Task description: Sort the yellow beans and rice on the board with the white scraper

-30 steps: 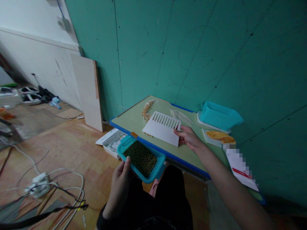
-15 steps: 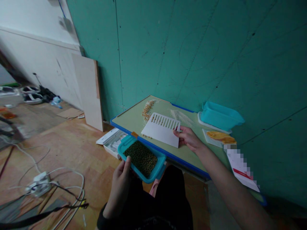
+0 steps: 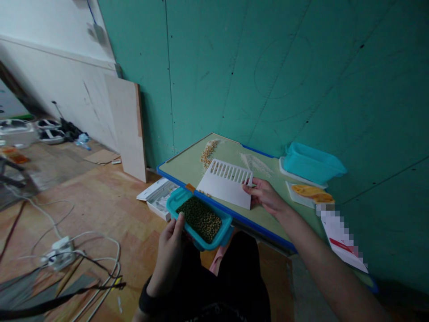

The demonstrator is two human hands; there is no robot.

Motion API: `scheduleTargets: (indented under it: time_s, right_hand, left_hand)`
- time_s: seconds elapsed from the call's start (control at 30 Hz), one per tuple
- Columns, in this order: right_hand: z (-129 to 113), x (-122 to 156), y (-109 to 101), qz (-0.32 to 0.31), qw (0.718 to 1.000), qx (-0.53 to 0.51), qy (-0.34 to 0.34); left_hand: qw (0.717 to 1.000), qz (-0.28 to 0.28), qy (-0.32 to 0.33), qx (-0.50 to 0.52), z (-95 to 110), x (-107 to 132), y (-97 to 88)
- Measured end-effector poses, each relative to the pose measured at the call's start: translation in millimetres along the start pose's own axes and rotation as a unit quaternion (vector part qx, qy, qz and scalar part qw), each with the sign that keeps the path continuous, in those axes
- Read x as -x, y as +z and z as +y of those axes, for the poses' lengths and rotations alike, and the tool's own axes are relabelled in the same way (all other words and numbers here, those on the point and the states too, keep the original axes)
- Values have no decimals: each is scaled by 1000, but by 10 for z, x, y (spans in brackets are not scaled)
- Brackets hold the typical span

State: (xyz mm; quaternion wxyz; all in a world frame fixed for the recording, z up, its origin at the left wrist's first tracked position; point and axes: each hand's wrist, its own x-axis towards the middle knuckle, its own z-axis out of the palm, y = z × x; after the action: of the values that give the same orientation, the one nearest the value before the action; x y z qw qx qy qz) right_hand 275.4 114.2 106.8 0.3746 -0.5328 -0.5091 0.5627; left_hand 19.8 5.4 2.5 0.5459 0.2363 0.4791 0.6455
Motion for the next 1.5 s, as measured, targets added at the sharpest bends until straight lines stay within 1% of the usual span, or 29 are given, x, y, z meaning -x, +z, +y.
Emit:
scheduleTargets:
  time_s: [0.27,0.47,0.63,0.7,0.83,0.93,1.13,1.3,1.4,1.5]
  right_hand:
    - [0,34,12,-6,1000,-10,0]
    - [33,45,-23,-19,1000,-5,10]
    - [49,61,-33,-22,1000,2,3]
    - [46,76,-22,-16,1000,5,-13]
    - [30,122,17,-3,995,23,-96]
    - [20,169,47,-6,990,52,-134]
    - [25,219,73,6,983,89,-162]
    - [41,205,61,3,986,79,-143]
    - [40,191,56,28,988,54,-139]
    - [20,151,40,90,985,20,-146]
  left_hand:
    - [1000,0,14,13,40,-33,35]
    - [1000,5,9,20,39,-26,38]
    - [999,10,5,34,41,-40,56]
    - [999,15,-1,37,52,-37,67]
    - [999,17,-4,30,80,-9,84]
    - [999,14,6,28,88,0,87]
    - [1000,21,14,11,84,-11,79]
    - [1000,14,4,23,74,1,73]
    - [1000,17,1,26,56,-3,66]
    - [1000,13,-1,23,42,-11,52]
